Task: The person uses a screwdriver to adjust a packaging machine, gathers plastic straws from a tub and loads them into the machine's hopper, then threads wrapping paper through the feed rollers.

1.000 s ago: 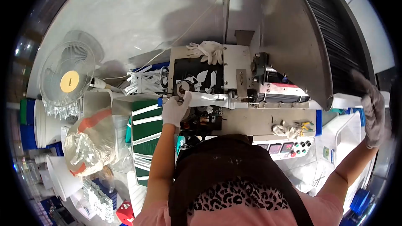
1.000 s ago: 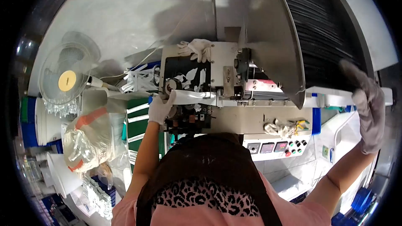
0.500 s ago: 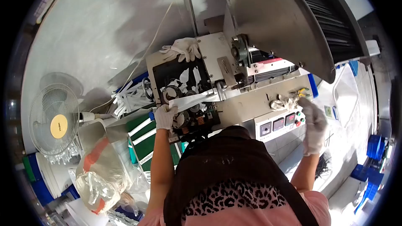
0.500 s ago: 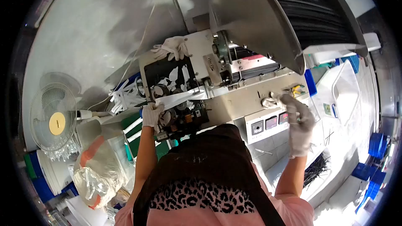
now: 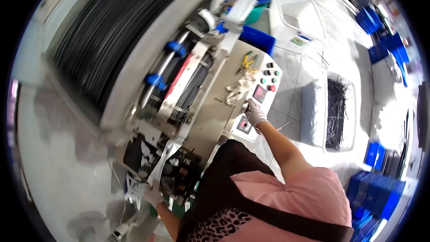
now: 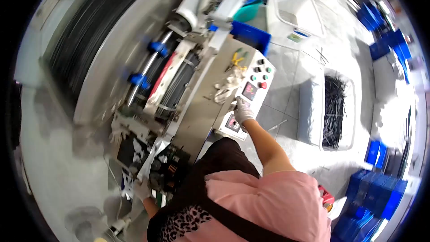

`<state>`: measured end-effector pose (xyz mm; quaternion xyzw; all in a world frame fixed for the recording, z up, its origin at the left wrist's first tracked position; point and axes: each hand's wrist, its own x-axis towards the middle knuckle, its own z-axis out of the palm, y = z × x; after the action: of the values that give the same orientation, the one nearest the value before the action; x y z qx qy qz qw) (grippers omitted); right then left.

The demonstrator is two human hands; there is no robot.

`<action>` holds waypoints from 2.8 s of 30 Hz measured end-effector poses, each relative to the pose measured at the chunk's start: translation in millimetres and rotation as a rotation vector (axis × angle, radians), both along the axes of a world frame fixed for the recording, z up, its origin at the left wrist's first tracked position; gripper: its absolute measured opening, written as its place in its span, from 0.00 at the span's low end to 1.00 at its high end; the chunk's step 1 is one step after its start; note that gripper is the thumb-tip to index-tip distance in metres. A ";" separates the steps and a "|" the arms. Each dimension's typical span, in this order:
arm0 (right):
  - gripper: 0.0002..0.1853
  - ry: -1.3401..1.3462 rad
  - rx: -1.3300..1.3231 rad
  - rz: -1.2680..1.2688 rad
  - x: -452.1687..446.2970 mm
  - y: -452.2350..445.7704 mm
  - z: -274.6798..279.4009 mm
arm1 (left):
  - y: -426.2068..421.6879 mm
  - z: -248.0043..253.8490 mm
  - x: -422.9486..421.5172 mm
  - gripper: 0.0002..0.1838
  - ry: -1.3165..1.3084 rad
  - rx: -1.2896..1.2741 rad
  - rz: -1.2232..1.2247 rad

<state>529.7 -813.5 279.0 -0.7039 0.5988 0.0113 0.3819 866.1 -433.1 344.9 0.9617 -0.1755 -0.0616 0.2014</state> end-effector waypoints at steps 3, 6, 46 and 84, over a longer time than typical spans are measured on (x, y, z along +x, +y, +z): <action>0.33 -0.044 -0.188 -0.271 -14.7 -27.6 -37.8 | -5.3 4.2 0.7 0.25 0.072 0.000 0.049; 0.34 -0.004 -0.248 -0.405 -10.3 -59.3 -14.3 | -14.2 10.1 -1.7 0.23 0.130 -0.032 0.074; 0.28 0.204 0.137 0.339 -44.4 109.2 -10.1 | 93.2 -31.8 14.2 0.19 0.132 -0.213 0.192; 0.26 0.197 0.159 0.291 -71.7 128.5 -59.6 | 67.2 26.3 24.9 0.15 -0.268 -0.193 -0.172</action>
<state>458.0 -685.0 219.4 -0.7460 0.5226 0.1826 0.3702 891.0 -365.8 371.1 0.9189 -0.2877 0.0672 0.2615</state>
